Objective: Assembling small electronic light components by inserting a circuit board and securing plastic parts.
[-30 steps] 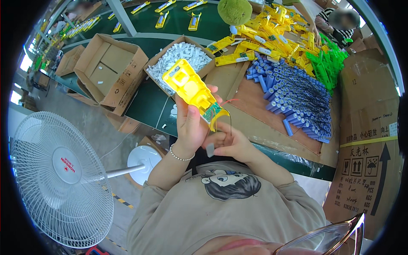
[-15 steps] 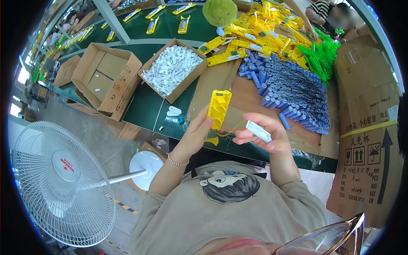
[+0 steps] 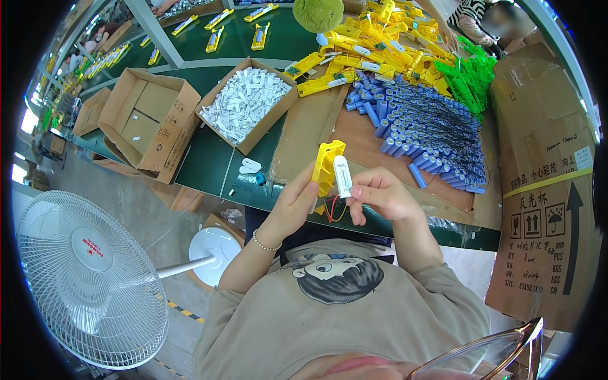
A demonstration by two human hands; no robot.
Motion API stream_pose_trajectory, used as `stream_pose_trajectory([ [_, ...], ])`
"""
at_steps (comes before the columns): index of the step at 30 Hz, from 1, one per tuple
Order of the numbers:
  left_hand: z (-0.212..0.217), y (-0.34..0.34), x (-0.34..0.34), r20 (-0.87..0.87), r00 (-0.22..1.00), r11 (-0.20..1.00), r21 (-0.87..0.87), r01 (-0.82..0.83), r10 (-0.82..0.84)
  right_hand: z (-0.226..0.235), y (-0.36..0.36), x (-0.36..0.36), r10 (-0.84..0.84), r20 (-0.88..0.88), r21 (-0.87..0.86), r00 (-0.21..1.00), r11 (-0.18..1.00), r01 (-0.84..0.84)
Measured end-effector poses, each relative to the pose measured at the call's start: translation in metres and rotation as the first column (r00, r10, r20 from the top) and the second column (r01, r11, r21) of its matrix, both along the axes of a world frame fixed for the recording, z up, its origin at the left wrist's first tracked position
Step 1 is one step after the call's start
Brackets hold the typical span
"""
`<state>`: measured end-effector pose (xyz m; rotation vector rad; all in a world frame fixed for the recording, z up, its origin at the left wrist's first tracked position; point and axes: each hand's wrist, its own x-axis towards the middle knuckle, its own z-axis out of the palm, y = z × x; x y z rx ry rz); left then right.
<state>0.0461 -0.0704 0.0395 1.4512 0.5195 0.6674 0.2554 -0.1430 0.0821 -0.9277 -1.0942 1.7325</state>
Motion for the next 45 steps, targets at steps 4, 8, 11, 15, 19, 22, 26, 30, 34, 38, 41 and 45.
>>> stream_pose_trajectory([
  [4, 0.0, 0.0, 0.0, 0.012, 0.999, 0.997, 0.05, 0.053, -0.053, -0.002, 0.002, 0.005, -0.043, -0.043, 0.062, 0.998, 0.997, 0.046],
  [8, 0.001, -0.005, 0.0, 0.083, 0.994, 0.996, -0.048, 0.073, -0.069, 0.006, 0.001, 0.007, -0.019, -0.05, 0.015, 0.999, 1.0, 0.02],
  [11, -0.009, -0.006, 0.008, 0.213, 0.976, 0.987, -0.16, -0.006, 0.04, 0.003, -0.001, 0.003, 0.007, -0.049, 0.047, 0.999, 0.999, -0.005],
  [15, -0.006, -0.007, 0.005, 0.044, 0.99, 0.988, 0.089, 0.128, -0.132, -0.006, 0.004, 0.002, -0.183, -0.196, -0.065, 0.963, 0.983, 0.173],
  [19, -0.008, -0.011, 0.006, 0.036, 0.992, 0.992, 0.032, 0.123, -0.124, -0.011, 0.01, -0.003, -0.342, 0.187, 0.071, 0.921, 0.94, 0.335],
  [22, -0.01, -0.019, 0.011, 0.129, 0.985, 0.967, -0.212, 0.144, -0.119, -0.024, 0.013, -0.017, -0.795, 0.396, 0.563, 0.459, 0.605, 0.563],
  [26, -0.004, -0.02, 0.015, 0.08, 0.996, 0.978, -0.208, -0.008, 0.025, -0.018, 0.01, -0.023, -0.545, 0.326, 0.337, 0.773, 0.83, 0.443],
  [30, -0.004, -0.015, 0.014, 0.073, 0.921, 0.84, 0.388, -0.38, 0.383, -0.011, 0.008, -0.019, -0.395, 0.231, 0.17, 0.889, 0.916, 0.363],
  [34, 0.004, 0.006, -0.008, 0.066, 0.94, 0.41, 0.888, -0.207, 0.334, -0.011, 0.007, -0.012, -0.238, 0.114, 0.058, 0.965, 0.971, 0.232],
  [38, 0.011, 0.0, -0.006, 0.134, 0.955, 0.266, 0.942, -0.205, 0.263, -0.019, 0.008, -0.01, -0.245, -0.071, 0.06, 0.967, 0.967, 0.249],
  [41, 0.007, -0.004, 0.0, 0.053, 0.99, 0.95, 0.278, -0.141, 0.131, -0.017, 0.007, -0.012, -0.207, -0.182, 0.008, 0.961, 0.977, 0.212],
  [45, 0.013, -0.008, 0.0, 0.417, 0.896, 0.758, -0.533, 0.376, -0.152, -0.015, 0.005, -0.021, -0.069, -0.132, 0.053, 0.989, 0.996, 0.077],
])
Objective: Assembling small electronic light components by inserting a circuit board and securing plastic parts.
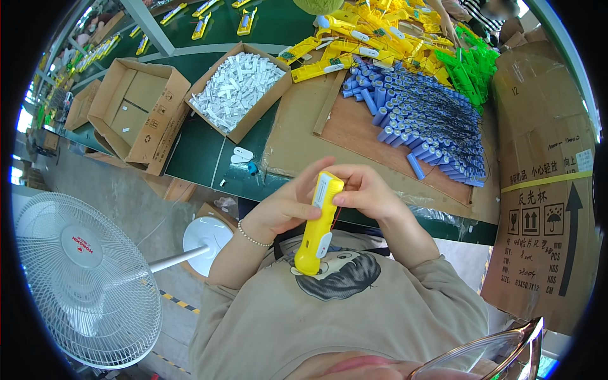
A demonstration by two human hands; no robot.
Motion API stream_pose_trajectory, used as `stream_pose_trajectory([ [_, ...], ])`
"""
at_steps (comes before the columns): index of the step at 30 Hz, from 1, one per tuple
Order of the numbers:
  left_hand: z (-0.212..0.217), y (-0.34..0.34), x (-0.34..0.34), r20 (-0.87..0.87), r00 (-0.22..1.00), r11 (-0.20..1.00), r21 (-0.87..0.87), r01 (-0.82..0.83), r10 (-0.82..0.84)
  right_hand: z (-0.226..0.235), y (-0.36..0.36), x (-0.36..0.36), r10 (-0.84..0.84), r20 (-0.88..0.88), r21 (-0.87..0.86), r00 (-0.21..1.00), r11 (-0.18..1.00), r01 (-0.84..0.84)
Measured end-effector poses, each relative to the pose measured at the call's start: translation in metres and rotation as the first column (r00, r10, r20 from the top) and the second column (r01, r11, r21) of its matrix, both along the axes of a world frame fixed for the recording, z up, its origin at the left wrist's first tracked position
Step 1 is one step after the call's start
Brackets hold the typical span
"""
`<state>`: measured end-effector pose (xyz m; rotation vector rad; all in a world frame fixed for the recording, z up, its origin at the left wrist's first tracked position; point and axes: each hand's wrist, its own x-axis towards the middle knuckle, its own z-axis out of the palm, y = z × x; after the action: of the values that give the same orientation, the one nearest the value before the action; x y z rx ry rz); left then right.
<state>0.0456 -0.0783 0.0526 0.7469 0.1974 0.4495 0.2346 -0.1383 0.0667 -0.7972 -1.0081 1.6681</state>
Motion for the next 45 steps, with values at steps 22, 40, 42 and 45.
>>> stream_pose_trajectory([
  [22, -0.02, -0.02, 0.006, -0.23, 0.724, 0.543, 0.808, -0.23, 0.65, -0.007, -0.007, -0.042, -0.469, 0.691, 0.39, 0.55, 0.882, 0.262],
  [40, -0.023, -0.009, 0.003, -0.275, 0.821, 0.826, 0.438, -0.356, 0.5, 0.025, 0.04, 0.035, -0.403, 0.885, 0.421, 0.235, 0.906, -0.032],
  [42, -0.025, -0.009, 0.001, -0.264, 0.82, 0.8, 0.497, -0.336, 0.508, 0.028, 0.06, 0.073, -0.494, 0.828, 0.497, -0.268, 0.866, -0.059],
  [45, -0.022, -0.009, 0.001, -0.241, 0.858, 0.839, 0.442, -0.318, 0.453, 0.01, 0.076, 0.116, -0.392, 0.872, 0.394, -0.293, 0.918, -0.058],
])
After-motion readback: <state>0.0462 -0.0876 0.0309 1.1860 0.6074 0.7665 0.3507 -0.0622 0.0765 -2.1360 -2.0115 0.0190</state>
